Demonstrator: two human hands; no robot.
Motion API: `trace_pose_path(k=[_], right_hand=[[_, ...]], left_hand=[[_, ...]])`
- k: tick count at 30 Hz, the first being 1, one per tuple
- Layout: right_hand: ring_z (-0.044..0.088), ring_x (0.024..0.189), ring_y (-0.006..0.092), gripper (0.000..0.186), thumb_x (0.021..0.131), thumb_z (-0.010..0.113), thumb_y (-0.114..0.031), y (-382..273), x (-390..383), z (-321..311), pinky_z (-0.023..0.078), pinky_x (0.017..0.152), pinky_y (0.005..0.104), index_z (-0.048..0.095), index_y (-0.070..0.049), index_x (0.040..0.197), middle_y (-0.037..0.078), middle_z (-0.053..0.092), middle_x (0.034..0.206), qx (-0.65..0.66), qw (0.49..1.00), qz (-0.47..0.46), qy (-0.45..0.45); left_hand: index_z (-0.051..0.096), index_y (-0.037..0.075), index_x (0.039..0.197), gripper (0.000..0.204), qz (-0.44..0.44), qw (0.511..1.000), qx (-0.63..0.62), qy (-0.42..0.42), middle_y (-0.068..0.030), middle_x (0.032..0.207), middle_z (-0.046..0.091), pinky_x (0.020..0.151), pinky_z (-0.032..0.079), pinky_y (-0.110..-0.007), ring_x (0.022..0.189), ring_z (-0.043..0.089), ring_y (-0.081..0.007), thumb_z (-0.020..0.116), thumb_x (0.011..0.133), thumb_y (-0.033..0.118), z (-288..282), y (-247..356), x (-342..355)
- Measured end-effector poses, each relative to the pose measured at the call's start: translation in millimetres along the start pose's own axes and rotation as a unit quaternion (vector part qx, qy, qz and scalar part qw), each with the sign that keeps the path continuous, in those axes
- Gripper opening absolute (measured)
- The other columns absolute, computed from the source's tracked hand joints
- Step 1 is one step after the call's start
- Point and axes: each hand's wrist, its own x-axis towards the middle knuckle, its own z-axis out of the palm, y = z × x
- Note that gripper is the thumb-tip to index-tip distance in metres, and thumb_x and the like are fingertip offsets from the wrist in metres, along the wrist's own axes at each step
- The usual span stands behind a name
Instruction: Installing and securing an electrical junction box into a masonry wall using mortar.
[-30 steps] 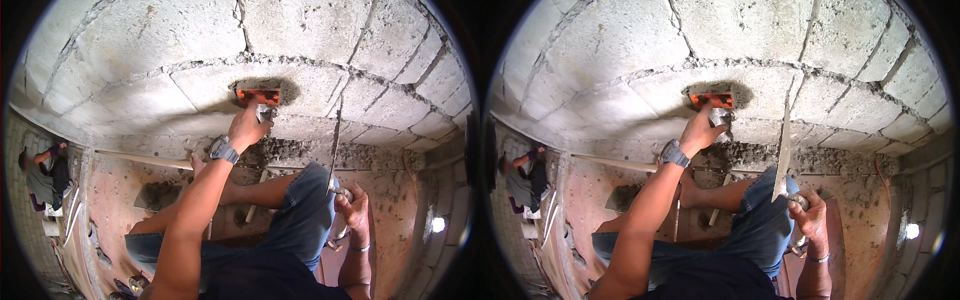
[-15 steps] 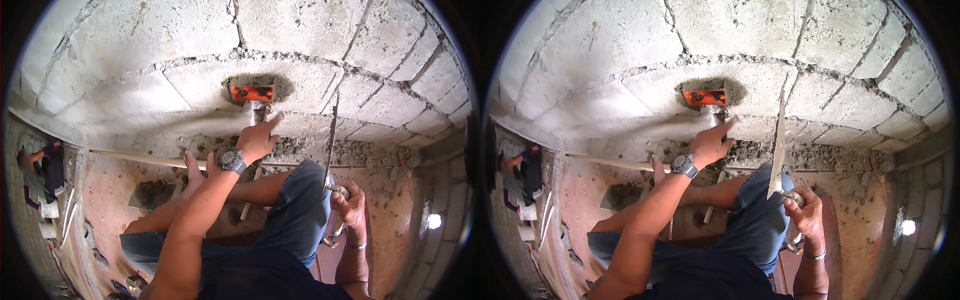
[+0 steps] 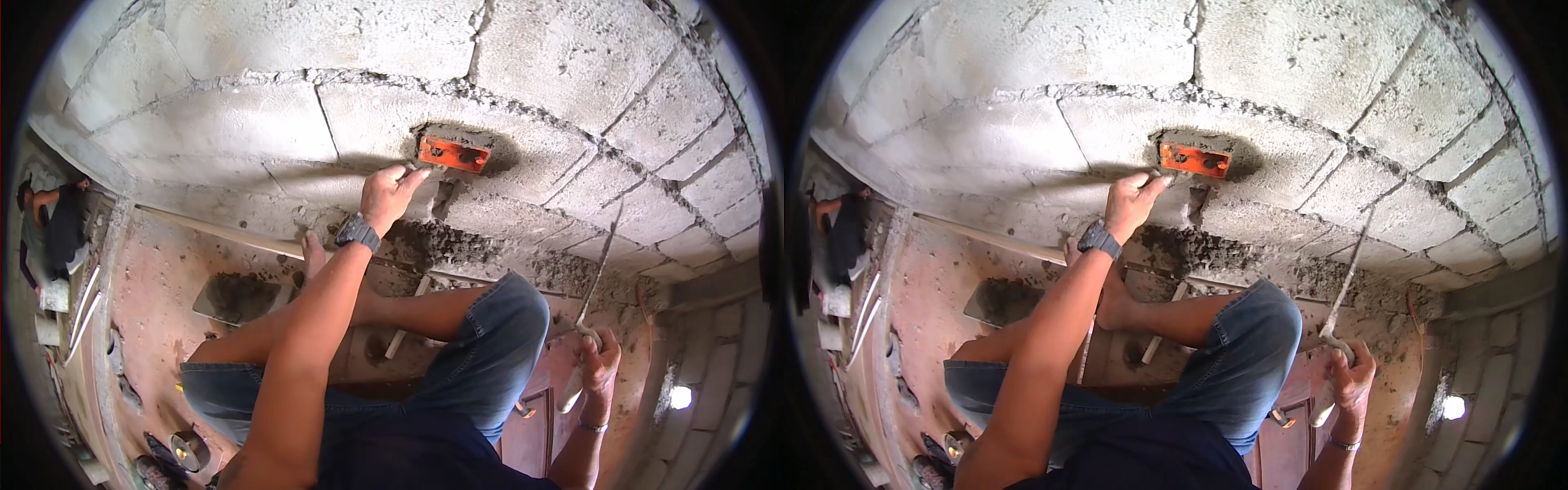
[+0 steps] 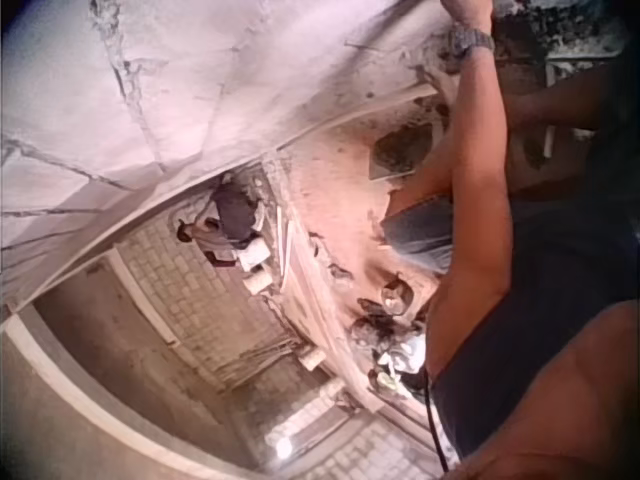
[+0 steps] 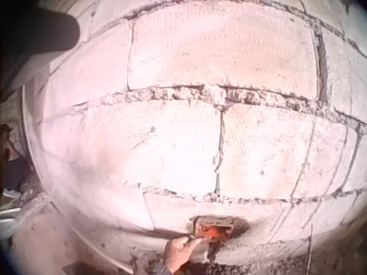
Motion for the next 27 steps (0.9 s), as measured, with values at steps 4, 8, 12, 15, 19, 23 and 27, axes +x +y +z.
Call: trace_pose_path(k=[4,8,12,15,19,23,27], right_hand=[[0.050,0.051,0.0093,0.058,0.077,0.069,-0.056,15.7,-20.1,-9.1,0.041,0.047,0.0241,0.057,0.000,0.087,0.003,0.055,0.061,-0.032,0.997,0.047,0.053],[0.051,0.052,0.0093,0.062,0.075,0.071,-0.059,3.7,-33.6,-17.7,0.042,0.048,0.0240,0.058,0.001,0.088,0.003,0.055,0.063,-0.016,0.995,0.067,0.072],[0.053,0.054,0.0098,0.064,0.075,0.071,-0.058,-28.4,-31.2,-35.7,0.042,0.048,0.0241,0.059,0.002,0.095,0.003,0.055,0.068,0.028,0.996,-0.061,0.065],[0.053,0.052,0.0114,0.071,0.073,0.074,-0.056,-32.2,-27.1,-20.4,0.042,0.044,0.0249,0.059,0.005,0.106,0.005,0.056,0.071,0.154,0.987,-0.038,-0.014],[0.051,0.046,0.0139,0.071,0.078,0.067,-0.058,-24.8,-37.2,3.0,0.042,0.040,0.0254,0.057,0.006,0.106,0.007,0.055,0.062,0.234,0.960,0.062,-0.140],[0.052,0.051,0.0129,0.067,0.086,0.051,-0.062,-21.1,-41.4,-5.5,0.042,0.045,0.0252,0.058,0.004,0.097,0.006,0.056,0.065,0.178,0.980,0.073,0.049],[0.051,0.050,0.0132,0.057,0.090,0.055,-0.048,-26.5,-34.0,-44.0,0.043,0.043,0.0259,0.051,0.004,0.113,0.005,0.054,0.066,0.183,0.977,-0.100,0.040]], left_hand=[[0.052,-0.001,0.063,0.050,0.042,0.995,0.084,0.033,-0.0179,0.055,0.048,0.049,0.036,-0.039,0.047,0.039,-0.0279,0.067,0.083,0.043,0.0,-3.8,13.1],[0.055,0.002,0.064,0.055,-0.005,0.996,0.076,0.037,-0.0196,0.060,0.055,0.053,0.039,-0.045,0.058,0.052,-0.0392,0.062,0.080,0.053,-0.7,-14.6,13.7],[0.069,0.004,0.085,0.036,0.034,0.999,-0.007,0.005,-0.0178,0.073,0.064,0.060,0.047,-0.042,0.068,0.062,-0.0359,0.064,0.082,0.040,-5.8,-28.3,4.5],[0.069,0.005,0.095,0.032,0.030,0.999,0.031,-0.021,-0.0188,0.079,0.066,0.064,0.049,-0.040,0.072,0.065,-0.0333,0.065,0.082,0.034,-14.5,-38.2,-10.8],[0.067,0.000,0.096,0.032,-0.097,0.989,0.037,-0.101,-0.0156,0.081,0.068,0.064,0.048,-0.035,0.072,0.065,-0.0226,0.066,0.083,0.029,-35.0,-52.0,-44.1],[0.067,0.000,0.098,0.035,-0.071,0.992,0.075,-0.076,-0.0174,0.088,0.068,0.071,0.049,-0.033,0.079,0.065,-0.0225,0.066,0.082,0.031,-66.4,-68.2,-80.6],[0.067,-0.002,0.095,0.035,-0.098,0.989,0.080,-0.072,-0.0180,0.084,0.068,0.069,0.049,-0.035,0.076,0.065,-0.0275,0.067,0.080,0.030,-105.2,-82.7,-104.7]])
